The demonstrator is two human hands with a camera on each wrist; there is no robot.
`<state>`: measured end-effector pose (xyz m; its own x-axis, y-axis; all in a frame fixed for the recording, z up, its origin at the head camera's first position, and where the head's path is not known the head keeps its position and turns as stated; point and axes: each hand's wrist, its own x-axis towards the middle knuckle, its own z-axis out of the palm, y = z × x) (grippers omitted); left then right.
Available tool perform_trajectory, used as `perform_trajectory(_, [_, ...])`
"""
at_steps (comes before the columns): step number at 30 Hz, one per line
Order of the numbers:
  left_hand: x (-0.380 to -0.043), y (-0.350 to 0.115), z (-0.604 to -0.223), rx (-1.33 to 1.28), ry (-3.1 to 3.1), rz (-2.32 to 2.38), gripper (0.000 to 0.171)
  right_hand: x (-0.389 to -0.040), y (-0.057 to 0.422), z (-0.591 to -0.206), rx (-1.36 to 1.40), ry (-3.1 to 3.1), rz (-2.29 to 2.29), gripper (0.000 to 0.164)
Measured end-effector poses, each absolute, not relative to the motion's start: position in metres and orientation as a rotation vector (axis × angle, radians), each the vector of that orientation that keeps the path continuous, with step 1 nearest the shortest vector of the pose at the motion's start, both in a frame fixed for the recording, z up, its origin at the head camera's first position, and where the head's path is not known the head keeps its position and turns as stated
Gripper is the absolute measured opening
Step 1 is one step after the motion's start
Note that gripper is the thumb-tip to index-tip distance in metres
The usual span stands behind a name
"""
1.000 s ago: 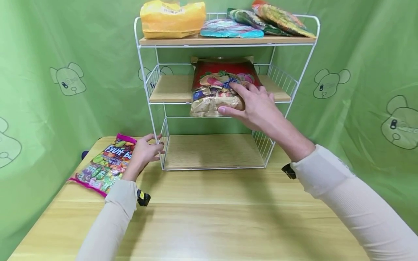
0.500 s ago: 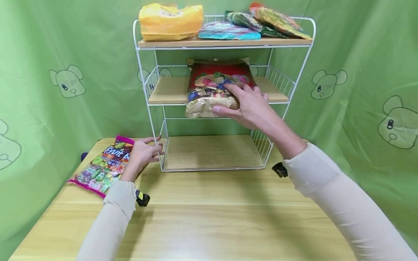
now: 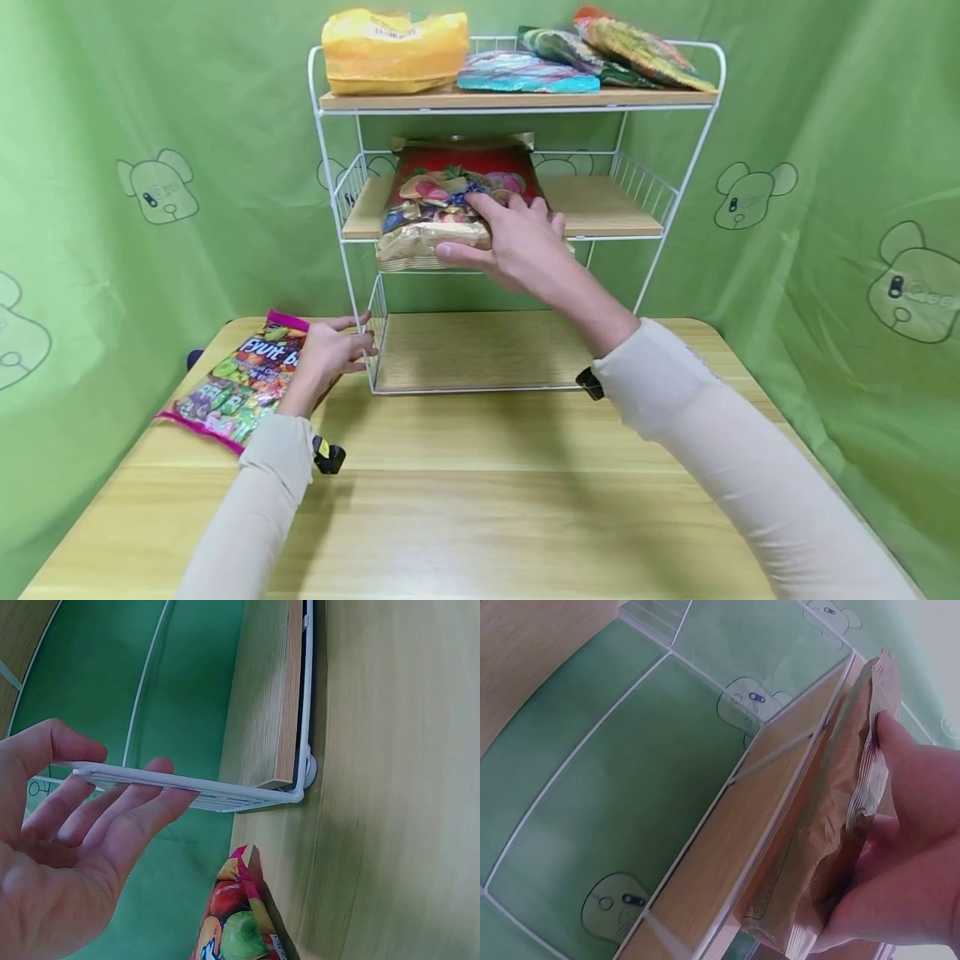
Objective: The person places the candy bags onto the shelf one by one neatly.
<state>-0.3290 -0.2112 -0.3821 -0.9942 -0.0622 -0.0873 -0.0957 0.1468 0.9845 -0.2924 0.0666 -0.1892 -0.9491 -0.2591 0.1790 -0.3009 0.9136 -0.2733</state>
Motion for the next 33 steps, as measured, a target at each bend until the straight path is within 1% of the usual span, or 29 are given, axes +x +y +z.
perform_trajectory(10, [-0.329, -0.21, -0.384, -0.185, 2.349, 2.018, 0.049, -0.296, 0.041, -0.182, 0.421, -2.983, 0.416, 0.093])
perform_trajectory(22, [-0.328, -0.211, -0.384, -0.168, 2.351, 2.02, 0.048, -0.303, 0.022, -0.171, 0.395, -3.041, 0.382, 0.091])
perform_trajectory(29, [-0.328, -0.211, -0.386, -0.158, 2.335, 2.03, 0.045, -0.309, 0.014, -0.17, 0.353, -3.043, 0.349, 0.089])
perform_trajectory(33, [-0.328, -0.211, -0.385, -0.159, 2.347, 2.014, 0.046, -0.312, 0.012, -0.169, 0.319, -3.038, 0.357, 0.089])
